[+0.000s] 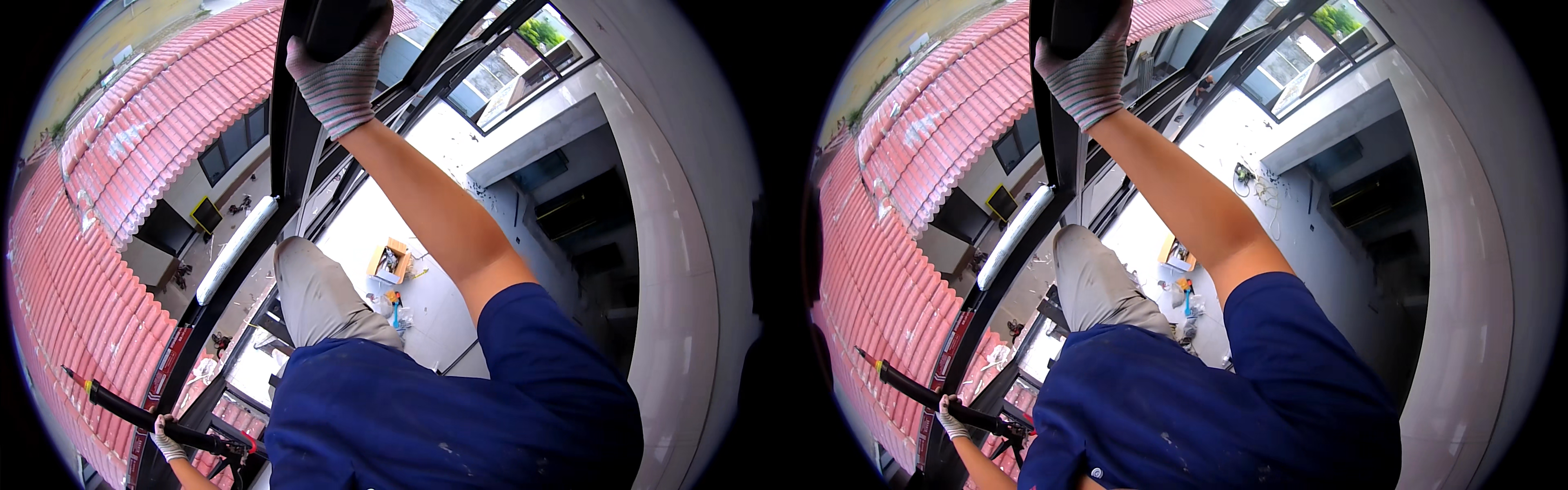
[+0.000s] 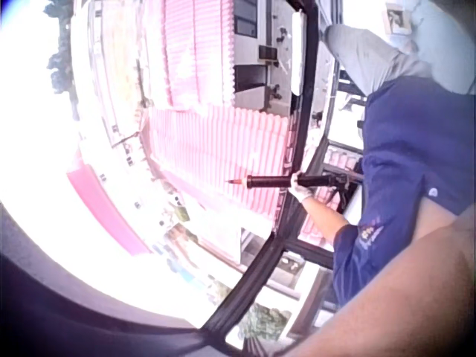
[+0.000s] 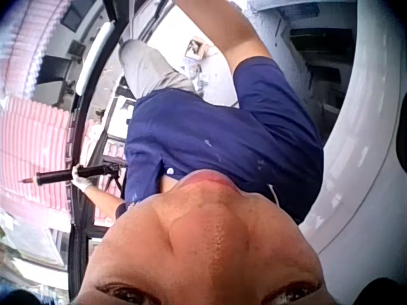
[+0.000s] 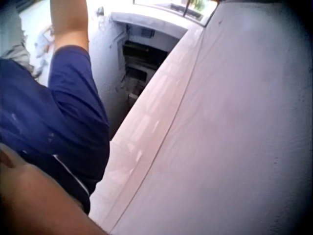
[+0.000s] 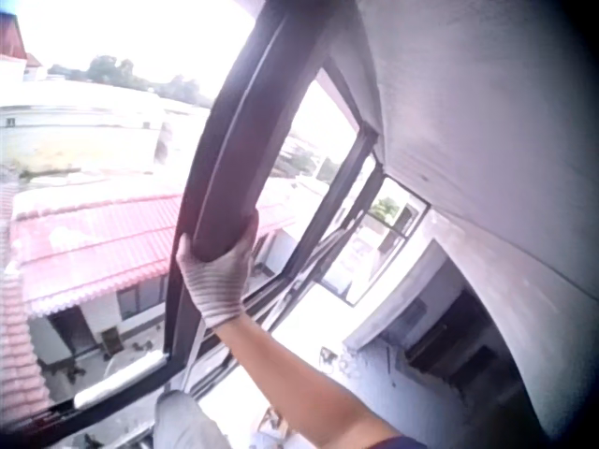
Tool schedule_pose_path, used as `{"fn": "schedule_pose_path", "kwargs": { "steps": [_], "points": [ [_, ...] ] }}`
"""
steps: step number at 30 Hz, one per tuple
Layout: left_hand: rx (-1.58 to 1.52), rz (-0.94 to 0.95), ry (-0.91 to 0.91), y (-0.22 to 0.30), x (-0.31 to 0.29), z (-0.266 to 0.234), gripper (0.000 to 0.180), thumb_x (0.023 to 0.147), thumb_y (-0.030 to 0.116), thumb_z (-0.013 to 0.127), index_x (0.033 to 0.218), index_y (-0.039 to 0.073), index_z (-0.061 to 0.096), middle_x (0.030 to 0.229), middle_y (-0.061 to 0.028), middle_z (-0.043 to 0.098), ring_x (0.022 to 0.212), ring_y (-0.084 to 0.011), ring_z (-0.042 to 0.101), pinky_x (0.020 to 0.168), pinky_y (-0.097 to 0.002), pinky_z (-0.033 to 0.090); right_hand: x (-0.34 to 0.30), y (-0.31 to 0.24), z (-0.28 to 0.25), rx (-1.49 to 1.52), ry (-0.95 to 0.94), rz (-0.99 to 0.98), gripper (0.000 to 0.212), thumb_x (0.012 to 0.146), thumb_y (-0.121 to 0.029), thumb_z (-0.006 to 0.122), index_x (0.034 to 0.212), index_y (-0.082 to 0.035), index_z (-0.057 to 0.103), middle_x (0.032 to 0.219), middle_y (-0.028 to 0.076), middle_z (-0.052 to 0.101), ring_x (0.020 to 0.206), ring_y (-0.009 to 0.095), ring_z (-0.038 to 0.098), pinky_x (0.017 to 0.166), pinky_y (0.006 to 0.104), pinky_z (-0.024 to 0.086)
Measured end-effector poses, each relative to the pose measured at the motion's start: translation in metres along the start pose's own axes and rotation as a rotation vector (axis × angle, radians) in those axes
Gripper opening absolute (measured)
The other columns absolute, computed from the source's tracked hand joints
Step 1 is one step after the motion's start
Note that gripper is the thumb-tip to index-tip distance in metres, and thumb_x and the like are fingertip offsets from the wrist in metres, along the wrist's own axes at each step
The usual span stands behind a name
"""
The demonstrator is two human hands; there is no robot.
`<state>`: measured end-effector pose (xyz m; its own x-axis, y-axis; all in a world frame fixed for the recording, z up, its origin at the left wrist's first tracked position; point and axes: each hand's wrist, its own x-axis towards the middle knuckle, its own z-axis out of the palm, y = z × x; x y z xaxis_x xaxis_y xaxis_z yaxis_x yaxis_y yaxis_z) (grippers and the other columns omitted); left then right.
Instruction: The person applies sealant along the upper frame of a window using a caulking gun while standing on a ladder. They then reload the caulking gun with a new cartridge and continue applying sealant to the window frame.
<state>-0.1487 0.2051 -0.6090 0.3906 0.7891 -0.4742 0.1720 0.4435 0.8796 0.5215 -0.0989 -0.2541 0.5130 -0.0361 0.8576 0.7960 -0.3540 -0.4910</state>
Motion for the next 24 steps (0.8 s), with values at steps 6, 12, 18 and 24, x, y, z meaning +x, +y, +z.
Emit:
{"fn": "schedule_pose_path", "kwargs": {
  "steps": [6, 12, 18, 24],
  "points": [
    [0.056, 0.016, 0.230, 0.006, 0.002, 0.020, 0.047, 0.079, 0.022, 0.077, 0.119, 0.009, 0.057, 0.073, -0.0028, 0.061, 0.060, -0.0134, 0.058, 0.058, -0.0287, 0.050, 0.005, 0.003, -0.005, 0.091, -0.045, -0.089, 0.105, 0.071, -0.022, 0.080, 0.150, 0.005, 0.016, 0.130, 0.031, 0.046, 0.119, 0.042, 0.052, 0.100, 0.0470, 0.045],
    [0.137, -0.071, 0.452, 0.012, 0.001, 0.040, 0.030, 0.078, 0.027, 0.081, 0.094, 0.012, 0.060, 0.069, -0.0021, 0.061, 0.057, -0.0143, 0.058, 0.054, -0.0269, 0.051, 0.000, 0.015, -0.004, 0.333, -0.122, -0.077, 0.108, 0.074, -0.009, 0.076, 0.153, 0.002, 0.003, 0.118, 0.031, 0.046, 0.102, 0.043, 0.058, 0.085, 0.0502, 0.052],
    [0.163, -0.105, 0.469, 0.004, 0.024, 0.041, 0.036, 0.075, 0.035, 0.082, 0.099, 0.016, 0.062, 0.071, -0.0012, 0.062, 0.058, -0.0145, 0.057, 0.054, -0.0287, 0.049, 0.013, 0.015, -0.019, 0.401, -0.195, 0.035, 0.108, 0.076, -0.006, 0.072, 0.152, 0.002, -0.005, 0.122, 0.032, 0.041, 0.102, 0.040, 0.057, 0.085, 0.0491, 0.056],
    [0.068, -0.040, 0.352, -0.014, 0.005, -0.008, 0.025, 0.083, 0.037, 0.073, 0.091, 0.017, 0.062, 0.070, -0.0013, 0.061, 0.056, -0.0150, 0.055, 0.054, -0.0278, 0.047, 0.005, 0.005, 0.004, 0.391, -0.192, 0.063, 0.101, 0.075, -0.009, 0.073, 0.151, 0.002, 0.007, 0.119, 0.028, 0.043, 0.103, 0.040, 0.056, 0.086, 0.0487, 0.052]
  ]
}}
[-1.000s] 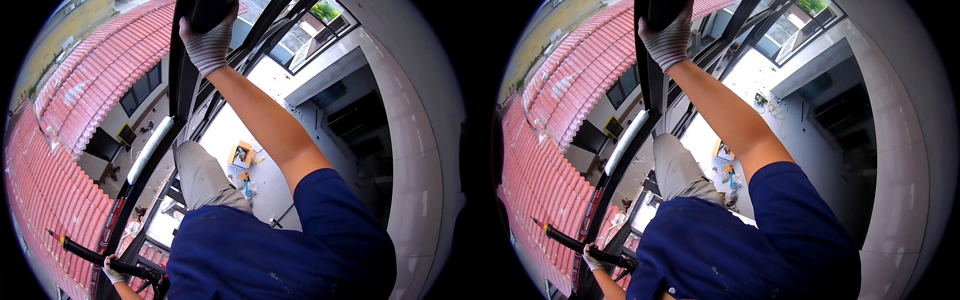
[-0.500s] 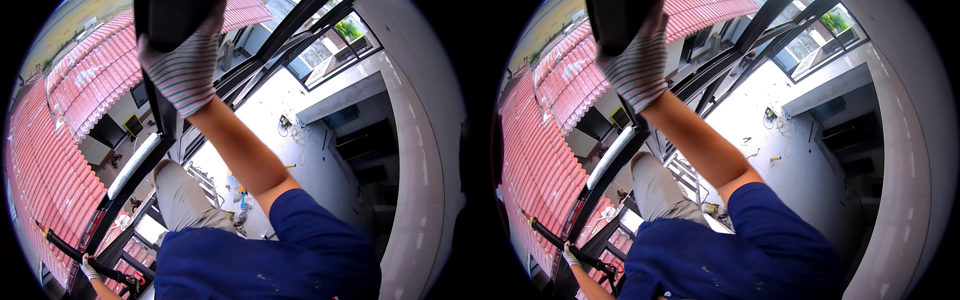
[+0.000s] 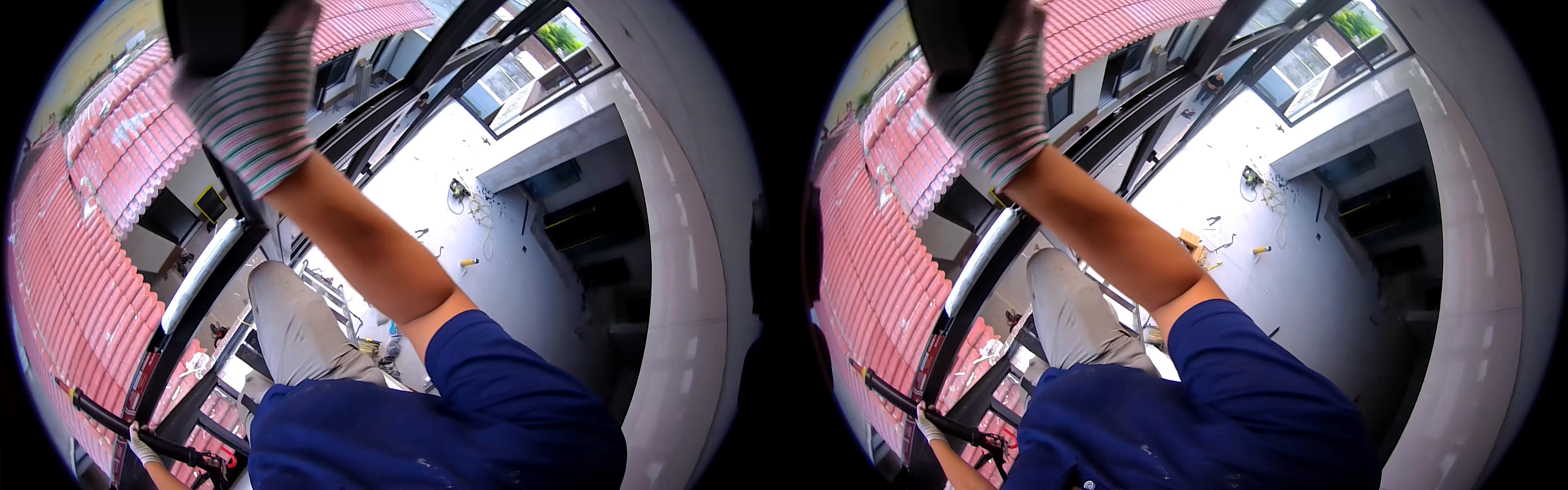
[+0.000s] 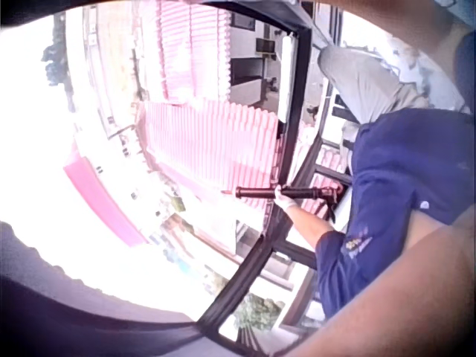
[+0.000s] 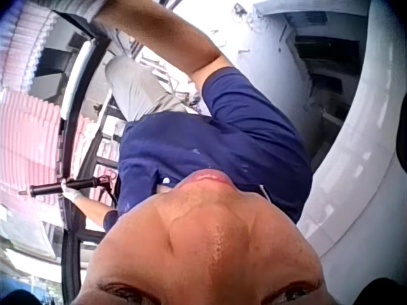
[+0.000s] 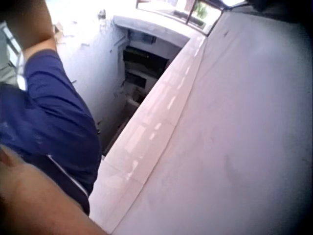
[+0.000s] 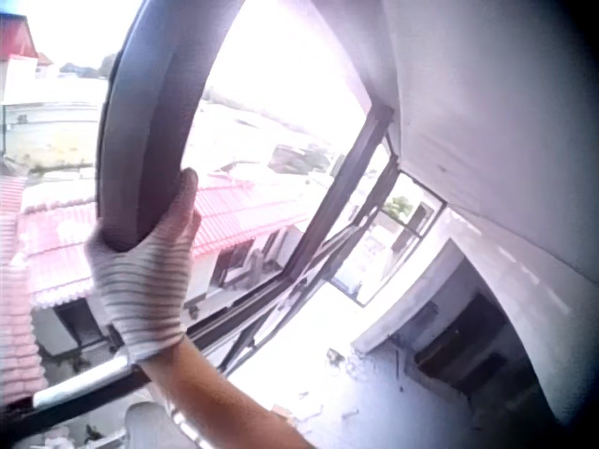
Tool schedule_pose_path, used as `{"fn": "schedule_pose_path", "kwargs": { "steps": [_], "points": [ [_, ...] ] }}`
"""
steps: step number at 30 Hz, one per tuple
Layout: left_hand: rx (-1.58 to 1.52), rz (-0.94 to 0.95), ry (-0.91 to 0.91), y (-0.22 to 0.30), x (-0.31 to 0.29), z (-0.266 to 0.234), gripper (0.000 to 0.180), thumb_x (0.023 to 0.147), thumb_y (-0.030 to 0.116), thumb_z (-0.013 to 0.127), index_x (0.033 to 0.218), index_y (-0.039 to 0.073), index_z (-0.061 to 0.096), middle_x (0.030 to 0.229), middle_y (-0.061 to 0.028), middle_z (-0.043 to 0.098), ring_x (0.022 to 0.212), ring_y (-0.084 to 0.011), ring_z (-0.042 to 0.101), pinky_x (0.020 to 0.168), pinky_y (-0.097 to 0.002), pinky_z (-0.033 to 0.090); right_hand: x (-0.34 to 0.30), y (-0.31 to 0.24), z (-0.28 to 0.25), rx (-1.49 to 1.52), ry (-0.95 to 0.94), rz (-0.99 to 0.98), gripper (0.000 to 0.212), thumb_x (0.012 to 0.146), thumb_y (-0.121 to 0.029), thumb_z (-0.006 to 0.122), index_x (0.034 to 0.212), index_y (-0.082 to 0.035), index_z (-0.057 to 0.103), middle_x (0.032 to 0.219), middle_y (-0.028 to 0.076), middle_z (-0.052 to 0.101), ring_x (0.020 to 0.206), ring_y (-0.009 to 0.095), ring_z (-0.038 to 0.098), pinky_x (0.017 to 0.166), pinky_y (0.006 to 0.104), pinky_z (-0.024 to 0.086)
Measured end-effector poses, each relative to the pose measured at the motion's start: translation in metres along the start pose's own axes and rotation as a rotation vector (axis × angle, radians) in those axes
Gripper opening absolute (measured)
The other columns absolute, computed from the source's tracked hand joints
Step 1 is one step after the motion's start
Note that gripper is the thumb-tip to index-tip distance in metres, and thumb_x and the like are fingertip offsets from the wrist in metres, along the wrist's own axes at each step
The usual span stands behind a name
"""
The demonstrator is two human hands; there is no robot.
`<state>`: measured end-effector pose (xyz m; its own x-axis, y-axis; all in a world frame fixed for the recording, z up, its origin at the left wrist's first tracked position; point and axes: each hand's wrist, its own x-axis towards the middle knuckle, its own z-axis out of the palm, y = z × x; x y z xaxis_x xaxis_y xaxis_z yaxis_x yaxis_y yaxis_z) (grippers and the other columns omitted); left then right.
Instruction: The person applies sealant along the upper frame of a window using a caulking gun while standing on a ladder. They then reload the caulking gun with a new cartridge and continue applying sealant to the window frame.
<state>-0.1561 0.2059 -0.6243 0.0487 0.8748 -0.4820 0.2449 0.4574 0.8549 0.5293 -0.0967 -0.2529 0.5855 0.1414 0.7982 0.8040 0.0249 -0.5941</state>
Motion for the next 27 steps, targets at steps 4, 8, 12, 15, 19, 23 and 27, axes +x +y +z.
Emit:
{"fn": "schedule_pose_path", "kwargs": {
  "steps": [4, 8, 12, 15, 19, 23, 27],
  "points": [
    [-0.097, -0.116, 0.003, 0.032, -0.037, 0.064, 0.022, 0.089, 0.032, 0.066, 0.091, 0.010, 0.062, 0.069, 0.0005, 0.054, 0.060, -0.0121, 0.053, 0.056, -0.0263, 0.043, -0.012, 0.013, 0.009, -0.005, 0.119, -0.040, 0.094, 0.072, -0.010, 0.076, 0.147, -0.002, 0.021, 0.115, 0.017, 0.055, 0.100, 0.026, 0.059, 0.087, 0.0377, 0.051],
    [-0.061, 0.060, -0.242, 0.015, -0.005, 0.008, 0.040, 0.088, 0.028, 0.066, 0.116, 0.001, 0.059, 0.076, -0.0053, 0.063, 0.067, -0.0160, 0.059, 0.066, -0.0301, 0.049, 0.007, 0.058, -0.020, 0.023, 0.140, 0.047, 0.122, 0.051, -0.019, 0.098, 0.148, -0.006, 0.026, 0.139, 0.021, 0.044, 0.130, 0.031, 0.048, 0.109, 0.0532, 0.045],
    [0.009, 0.129, -0.328, 0.016, -0.021, 0.007, 0.076, 0.083, 0.040, 0.070, 0.139, -0.002, 0.041, 0.082, -0.0077, 0.065, 0.073, -0.0178, 0.063, 0.073, -0.0322, 0.052, -0.003, 0.044, -0.012, -0.336, 0.181, -0.172, 0.091, 0.058, -0.016, 0.094, 0.133, -0.004, 0.044, 0.124, 0.016, 0.058, 0.111, 0.030, 0.062, 0.095, 0.0446, 0.057],
    [-0.084, 0.077, -0.349, 0.023, -0.025, 0.010, 0.058, 0.086, 0.024, 0.066, 0.134, -0.002, 0.045, 0.079, -0.0098, 0.067, 0.070, -0.0177, 0.064, 0.070, -0.0304, 0.054, -0.001, 0.048, -0.016, -0.263, 0.149, -0.175, 0.074, 0.061, -0.014, 0.091, 0.124, -0.004, 0.054, 0.113, 0.014, 0.067, 0.091, 0.028, 0.071, 0.077, 0.0375, 0.066],
    [-0.115, -0.116, -0.234, 0.040, -0.034, 0.021, 0.051, 0.084, 0.010, 0.068, 0.129, -0.001, 0.047, 0.078, -0.0132, 0.067, 0.067, -0.0230, 0.066, 0.065, -0.0356, 0.057, 0.009, 0.054, -0.034, -0.205, 0.174, -0.102, 0.064, 0.062, -0.008, 0.087, 0.116, 0.000, 0.053, 0.110, 0.018, 0.066, 0.092, 0.029, 0.071, 0.078, 0.0420, 0.065],
    [-0.064, -0.091, -0.233, 0.036, -0.027, 0.017, 0.044, 0.083, 0.010, 0.065, 0.122, -0.001, 0.050, 0.073, -0.0135, 0.066, 0.065, -0.0244, 0.066, 0.064, -0.0373, 0.058, 0.019, 0.063, -0.056, -0.273, 0.274, -0.093, 0.058, 0.066, -0.009, 0.083, 0.116, 0.003, 0.055, 0.113, 0.020, 0.065, 0.096, 0.031, 0.070, 0.083, 0.0432, 0.063],
    [-0.060, -0.085, -0.263, 0.047, -0.033, 0.027, 0.054, 0.078, 0.016, 0.067, 0.125, -0.001, 0.047, 0.074, -0.0139, 0.065, 0.065, -0.0248, 0.064, 0.065, -0.0361, 0.054, 0.013, 0.053, -0.044, -0.273, 0.289, -0.094, 0.047, 0.070, -0.011, 0.076, 0.112, 0.003, 0.063, 0.114, 0.021, 0.067, 0.097, 0.030, 0.071, 0.086, 0.0439, 0.062]
  ]
}}
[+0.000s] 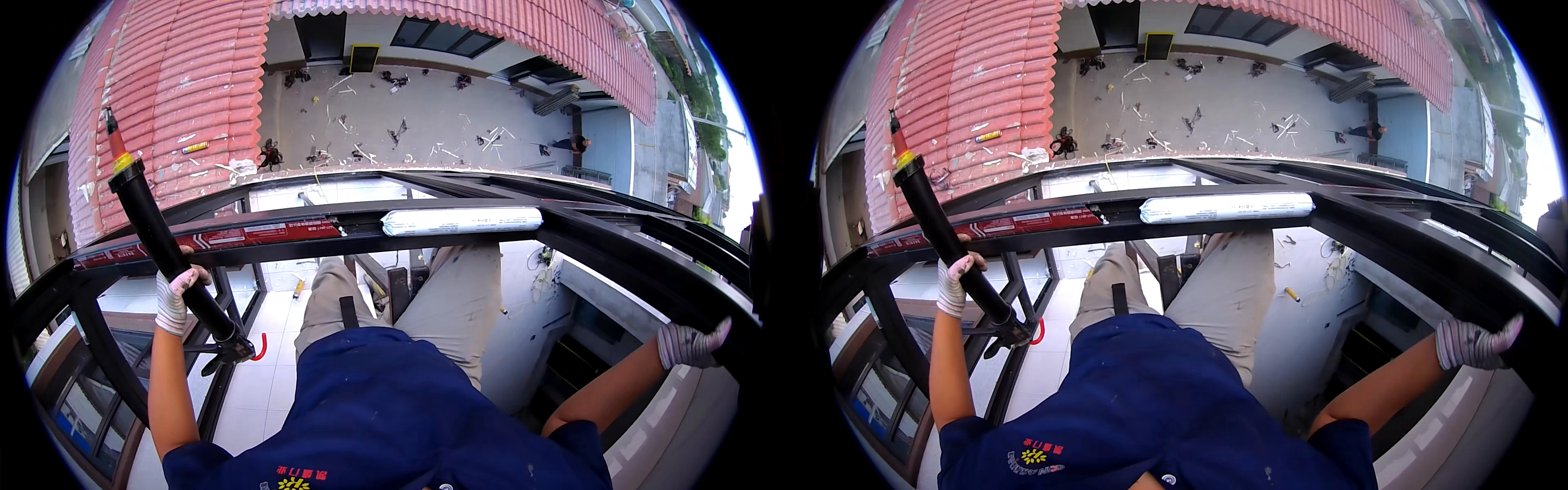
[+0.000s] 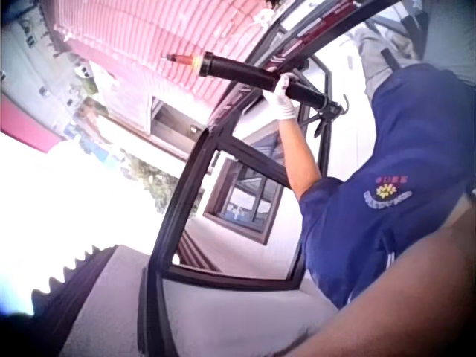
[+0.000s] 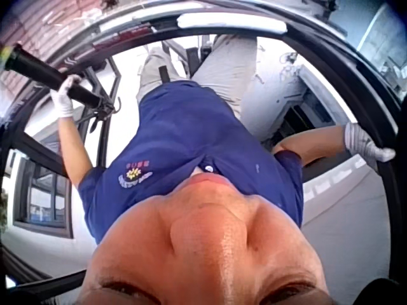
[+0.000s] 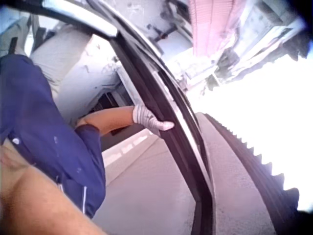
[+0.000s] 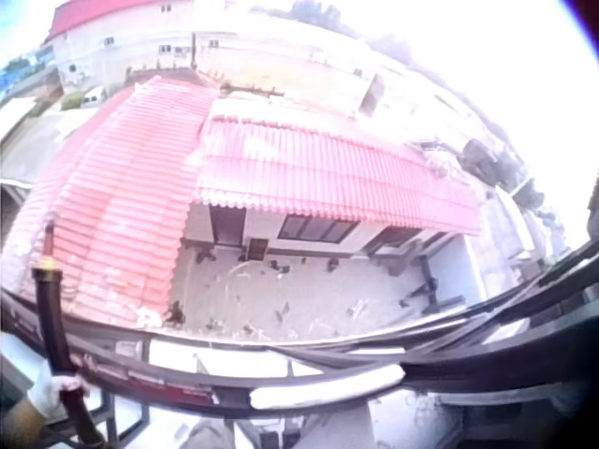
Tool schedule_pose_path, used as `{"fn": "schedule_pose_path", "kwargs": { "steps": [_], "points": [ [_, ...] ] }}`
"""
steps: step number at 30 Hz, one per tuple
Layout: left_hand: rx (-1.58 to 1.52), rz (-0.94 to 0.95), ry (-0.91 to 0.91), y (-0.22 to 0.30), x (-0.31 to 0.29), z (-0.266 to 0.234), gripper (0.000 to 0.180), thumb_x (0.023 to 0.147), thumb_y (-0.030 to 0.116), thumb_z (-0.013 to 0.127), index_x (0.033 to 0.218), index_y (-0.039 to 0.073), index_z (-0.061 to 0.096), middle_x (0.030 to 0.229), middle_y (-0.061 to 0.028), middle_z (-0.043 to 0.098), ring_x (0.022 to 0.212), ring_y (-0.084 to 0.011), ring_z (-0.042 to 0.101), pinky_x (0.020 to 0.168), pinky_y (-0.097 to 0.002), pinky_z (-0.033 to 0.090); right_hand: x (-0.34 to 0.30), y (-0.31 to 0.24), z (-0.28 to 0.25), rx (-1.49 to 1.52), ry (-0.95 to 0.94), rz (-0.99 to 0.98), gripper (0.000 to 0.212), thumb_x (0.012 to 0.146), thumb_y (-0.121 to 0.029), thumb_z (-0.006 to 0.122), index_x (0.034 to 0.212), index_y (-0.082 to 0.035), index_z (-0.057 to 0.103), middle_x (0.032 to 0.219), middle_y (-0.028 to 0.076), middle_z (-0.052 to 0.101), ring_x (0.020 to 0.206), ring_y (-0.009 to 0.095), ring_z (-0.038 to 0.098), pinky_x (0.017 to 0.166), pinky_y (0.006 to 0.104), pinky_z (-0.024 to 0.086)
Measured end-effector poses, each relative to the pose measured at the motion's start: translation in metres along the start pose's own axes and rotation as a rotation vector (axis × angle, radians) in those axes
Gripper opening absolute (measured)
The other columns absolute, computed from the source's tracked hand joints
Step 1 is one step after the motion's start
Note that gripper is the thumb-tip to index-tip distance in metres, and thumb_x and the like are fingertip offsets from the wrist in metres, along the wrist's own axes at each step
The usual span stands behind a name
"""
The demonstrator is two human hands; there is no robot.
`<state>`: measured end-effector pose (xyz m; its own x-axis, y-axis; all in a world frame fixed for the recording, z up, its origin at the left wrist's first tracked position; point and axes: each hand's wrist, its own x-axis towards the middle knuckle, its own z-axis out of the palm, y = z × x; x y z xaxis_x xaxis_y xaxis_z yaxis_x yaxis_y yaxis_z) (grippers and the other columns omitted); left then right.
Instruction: The person applies sealant along the upper frame of a window using a caulking gun while standing on a ladder. They then reload the caulking gun with a new cartridge and continue applying sealant to the window frame.
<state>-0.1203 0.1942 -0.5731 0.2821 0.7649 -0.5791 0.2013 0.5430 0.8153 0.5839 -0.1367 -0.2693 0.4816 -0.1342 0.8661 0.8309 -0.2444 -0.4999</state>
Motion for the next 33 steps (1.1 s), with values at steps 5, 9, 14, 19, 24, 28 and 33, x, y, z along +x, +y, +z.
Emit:
{"fn": "schedule_pose_path", "kwargs": {
  "steps": [5, 9, 14, 19, 24, 28, 33],
  "points": [
    [0.006, -0.003, -0.034, 0.009, -0.004, 0.003, 0.056, 0.078, 0.018, 0.072, 0.124, -0.003, 0.047, 0.076, -0.0128, 0.067, 0.069, -0.0224, 0.065, 0.069, -0.0347, 0.055, -0.010, -0.017, 0.012, -0.041, 0.120, 0.097, 0.027, 0.078, -0.019, 0.066, 0.094, 0.002, 0.075, 0.100, 0.017, 0.071, 0.089, 0.024, 0.071, 0.086, 0.0400, 0.059],
    [0.002, -0.111, -0.032, 0.025, -0.002, 0.003, 0.060, 0.075, 0.020, 0.075, 0.123, -0.001, 0.047, 0.077, -0.0135, 0.068, 0.069, -0.0240, 0.066, 0.067, -0.0353, 0.055, 0.002, -0.015, 0.001, 0.051, 0.048, 0.155, 0.024, 0.075, -0.013, 0.066, 0.091, 0.002, 0.074, 0.098, 0.018, 0.070, 0.084, 0.026, 0.070, 0.080, 0.0390, 0.059],
    [0.024, -0.159, -0.102, 0.032, 0.002, -0.003, 0.069, 0.070, 0.030, 0.078, 0.123, -0.001, 0.047, 0.074, -0.0136, 0.068, 0.070, -0.0246, 0.066, 0.071, -0.0365, 0.054, -0.028, -0.047, 0.032, 0.150, -0.046, 0.325, 0.019, 0.073, -0.012, 0.069, 0.086, 0.000, 0.073, 0.088, 0.017, 0.071, 0.076, 0.028, 0.070, 0.073, 0.0381, 0.060],
    [0.044, -0.186, -0.156, 0.035, 0.006, -0.013, 0.072, 0.070, 0.028, 0.077, 0.128, 0.000, 0.045, 0.077, -0.0128, 0.068, 0.072, -0.0215, 0.064, 0.070, -0.0349, 0.053, -0.033, -0.047, 0.020, 0.177, 0.053, 0.449, 0.029, 0.077, -0.016, 0.067, 0.101, -0.001, 0.070, 0.097, 0.016, 0.069, 0.086, 0.028, 0.068, 0.083, 0.0407, 0.057],
    [-0.037, -0.147, -0.177, 0.017, -0.003, -0.014, 0.078, 0.068, 0.030, 0.080, 0.132, 0.001, 0.044, 0.076, -0.0099, 0.065, 0.071, -0.0195, 0.062, 0.071, -0.0328, 0.052, -0.031, -0.040, 0.023, 0.111, 0.044, 0.367, 0.040, 0.084, -0.029, 0.061, 0.115, -0.004, 0.066, 0.115, 0.012, 0.063, 0.107, 0.025, 0.060, 0.093, 0.0424, 0.053],
    [-0.032, -0.128, -0.203, 0.015, 0.004, -0.016, 0.082, 0.068, 0.033, 0.080, 0.133, 0.001, 0.043, 0.077, -0.0107, 0.066, 0.070, -0.0208, 0.063, 0.071, -0.0334, 0.053, -0.041, -0.058, 0.039, 0.116, 0.142, 0.412, 0.041, 0.077, -0.028, 0.069, 0.112, -0.008, 0.066, 0.111, 0.011, 0.064, 0.101, 0.028, 0.063, 0.089, 0.0452, 0.056],
    [-0.042, -0.109, -0.226, 0.015, 0.004, -0.017, 0.082, 0.069, 0.033, 0.076, 0.136, 0.001, 0.040, 0.078, -0.0104, 0.065, 0.071, -0.0215, 0.063, 0.071, -0.0344, 0.054, -0.044, -0.052, 0.036, 0.020, 0.107, 0.173, 0.051, 0.079, -0.025, 0.070, 0.123, -0.002, 0.060, 0.114, 0.015, 0.062, 0.099, 0.026, 0.065, 0.090, 0.0427, 0.058]
  ]
}}
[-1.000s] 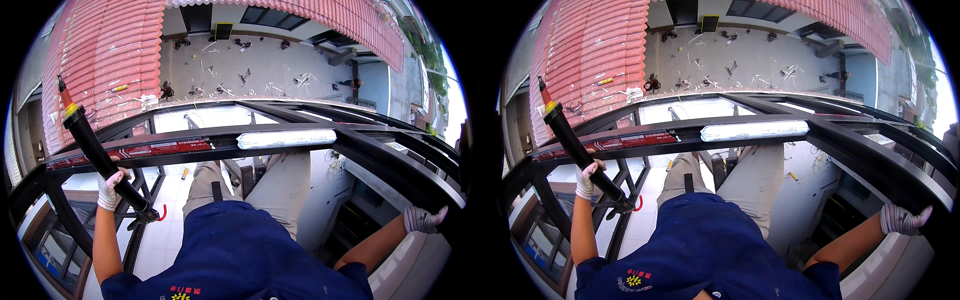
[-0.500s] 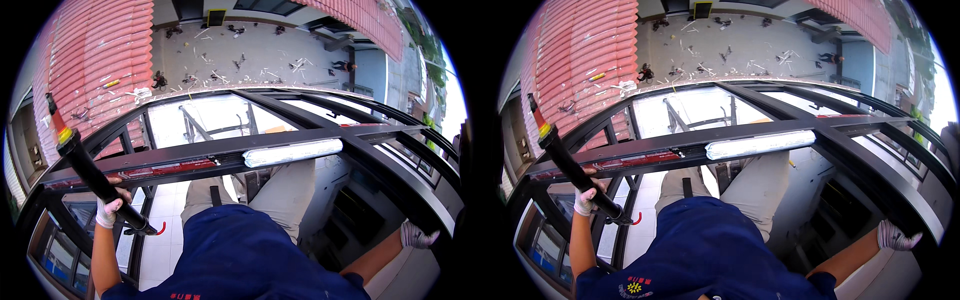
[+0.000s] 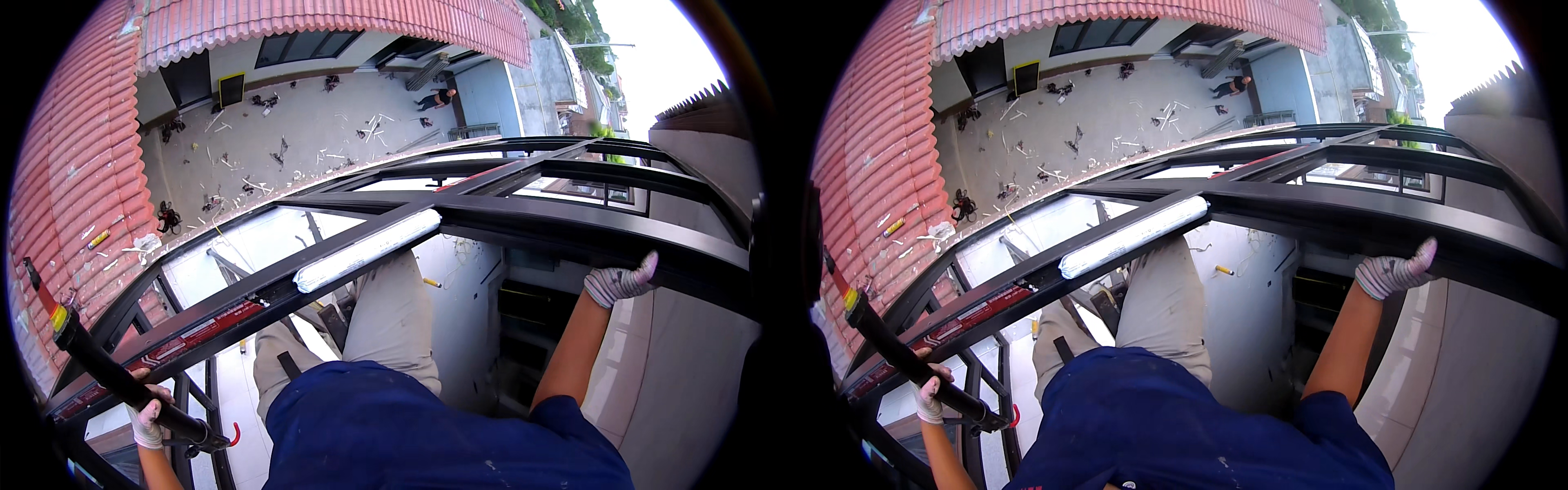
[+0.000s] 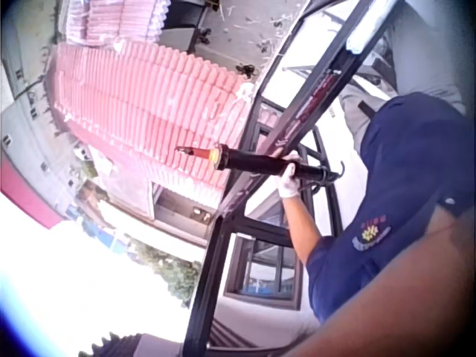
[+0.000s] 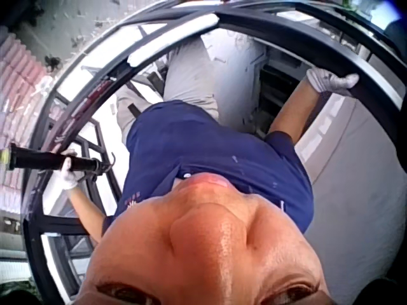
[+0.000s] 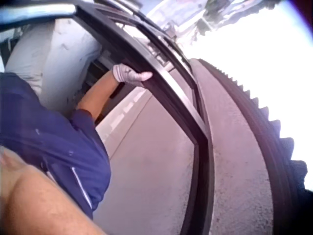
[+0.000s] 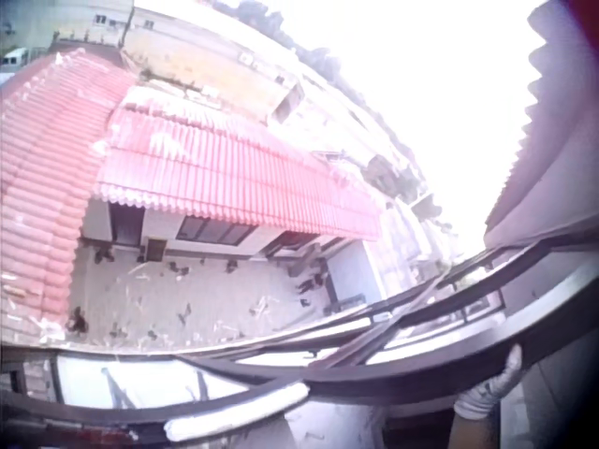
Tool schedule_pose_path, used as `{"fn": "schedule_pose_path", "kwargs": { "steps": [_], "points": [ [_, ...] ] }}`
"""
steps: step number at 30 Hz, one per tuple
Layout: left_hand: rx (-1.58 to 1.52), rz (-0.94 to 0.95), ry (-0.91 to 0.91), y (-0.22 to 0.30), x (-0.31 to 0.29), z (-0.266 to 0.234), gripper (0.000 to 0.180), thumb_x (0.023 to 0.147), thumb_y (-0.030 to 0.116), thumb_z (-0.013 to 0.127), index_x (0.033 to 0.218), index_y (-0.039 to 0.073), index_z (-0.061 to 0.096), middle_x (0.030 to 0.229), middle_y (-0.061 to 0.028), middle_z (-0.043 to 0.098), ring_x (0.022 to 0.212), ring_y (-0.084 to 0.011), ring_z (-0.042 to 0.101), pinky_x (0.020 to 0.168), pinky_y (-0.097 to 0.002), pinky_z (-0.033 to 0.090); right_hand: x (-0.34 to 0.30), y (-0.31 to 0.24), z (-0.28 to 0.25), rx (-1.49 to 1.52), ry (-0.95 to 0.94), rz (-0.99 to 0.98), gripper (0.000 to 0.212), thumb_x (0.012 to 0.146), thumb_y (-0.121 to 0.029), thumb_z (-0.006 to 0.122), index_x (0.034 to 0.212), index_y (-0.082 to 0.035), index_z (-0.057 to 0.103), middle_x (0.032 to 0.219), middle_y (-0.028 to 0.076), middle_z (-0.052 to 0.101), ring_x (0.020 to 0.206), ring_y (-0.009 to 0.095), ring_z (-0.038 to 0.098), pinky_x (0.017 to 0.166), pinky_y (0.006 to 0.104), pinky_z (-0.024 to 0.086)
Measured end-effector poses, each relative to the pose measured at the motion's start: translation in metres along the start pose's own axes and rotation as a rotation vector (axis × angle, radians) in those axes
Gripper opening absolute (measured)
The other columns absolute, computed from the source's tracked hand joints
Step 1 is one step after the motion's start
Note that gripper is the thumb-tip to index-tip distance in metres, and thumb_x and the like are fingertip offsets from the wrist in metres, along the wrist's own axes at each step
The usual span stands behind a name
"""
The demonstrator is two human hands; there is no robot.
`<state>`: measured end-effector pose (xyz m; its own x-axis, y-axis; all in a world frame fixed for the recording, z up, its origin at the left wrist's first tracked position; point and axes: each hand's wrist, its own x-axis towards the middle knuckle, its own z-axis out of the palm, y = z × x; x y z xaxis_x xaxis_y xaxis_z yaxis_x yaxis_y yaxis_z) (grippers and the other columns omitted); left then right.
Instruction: The person applies sealant along the upper frame of a window using a caulking gun while standing on a ladder. They then reload the caulking gun with a new cartridge and continue applying sealant to the window frame.
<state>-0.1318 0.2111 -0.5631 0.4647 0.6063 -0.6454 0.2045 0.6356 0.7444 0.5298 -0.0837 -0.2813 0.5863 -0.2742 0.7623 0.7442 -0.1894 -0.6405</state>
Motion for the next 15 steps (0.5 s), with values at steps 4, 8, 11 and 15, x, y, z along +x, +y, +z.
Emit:
{"fn": "schedule_pose_path", "kwargs": {
  "steps": [4, 8, 11, 15],
  "points": [
    [0.055, 0.043, -0.022, 0.004, 0.000, -0.010, 0.075, 0.073, 0.031, 0.070, 0.135, 0.000, 0.042, 0.077, -0.0096, 0.063, 0.069, -0.0198, 0.061, 0.068, -0.0334, 0.053, -0.013, -0.009, 0.001, -0.041, -0.015, 0.080, 0.058, 0.079, -0.023, 0.075, 0.128, 0.000, 0.055, 0.114, 0.015, 0.061, 0.096, 0.024, 0.064, 0.097, 0.0397, 0.054],
    [0.044, 0.127, -0.046, -0.011, 0.002, -0.004, 0.075, 0.076, 0.032, 0.062, 0.138, -0.002, 0.038, 0.072, -0.0078, 0.060, 0.063, -0.0173, 0.056, 0.066, -0.0303, 0.049, 0.013, 0.021, -0.014, -0.093, -0.063, -0.096, 0.071, 0.075, -0.022, 0.077, 0.136, -0.003, 0.047, 0.121, 0.013, 0.057, 0.106, 0.025, 0.060, 0.096, 0.0380, 0.055],
    [-0.033, 0.135, -0.180, -0.023, 0.015, -0.021, 0.070, 0.085, 0.026, 0.065, 0.143, 0.001, 0.035, 0.079, -0.0075, 0.059, 0.067, -0.0171, 0.056, 0.065, -0.0305, 0.049, 0.012, 0.006, -0.010, -0.004, -0.069, -0.136, 0.075, 0.075, -0.014, 0.075, 0.141, -0.003, 0.040, 0.128, 0.013, 0.052, 0.113, 0.024, 0.056, 0.099, 0.0365, 0.052],
    [-0.024, 0.142, -0.164, -0.057, 0.025, -0.049, 0.069, 0.089, 0.025, 0.061, 0.147, 0.003, 0.032, 0.078, -0.0071, 0.059, 0.068, -0.0154, 0.056, 0.066, -0.0300, 0.049, 0.008, 0.005, -0.005, 0.115, -0.138, -0.056, 0.083, 0.073, -0.019, 0.078, 0.142, -0.002, 0.034, 0.132, 0.015, 0.046, 0.118, 0.027, 0.051, 0.102, 0.0392, 0.049]
  ]
}}
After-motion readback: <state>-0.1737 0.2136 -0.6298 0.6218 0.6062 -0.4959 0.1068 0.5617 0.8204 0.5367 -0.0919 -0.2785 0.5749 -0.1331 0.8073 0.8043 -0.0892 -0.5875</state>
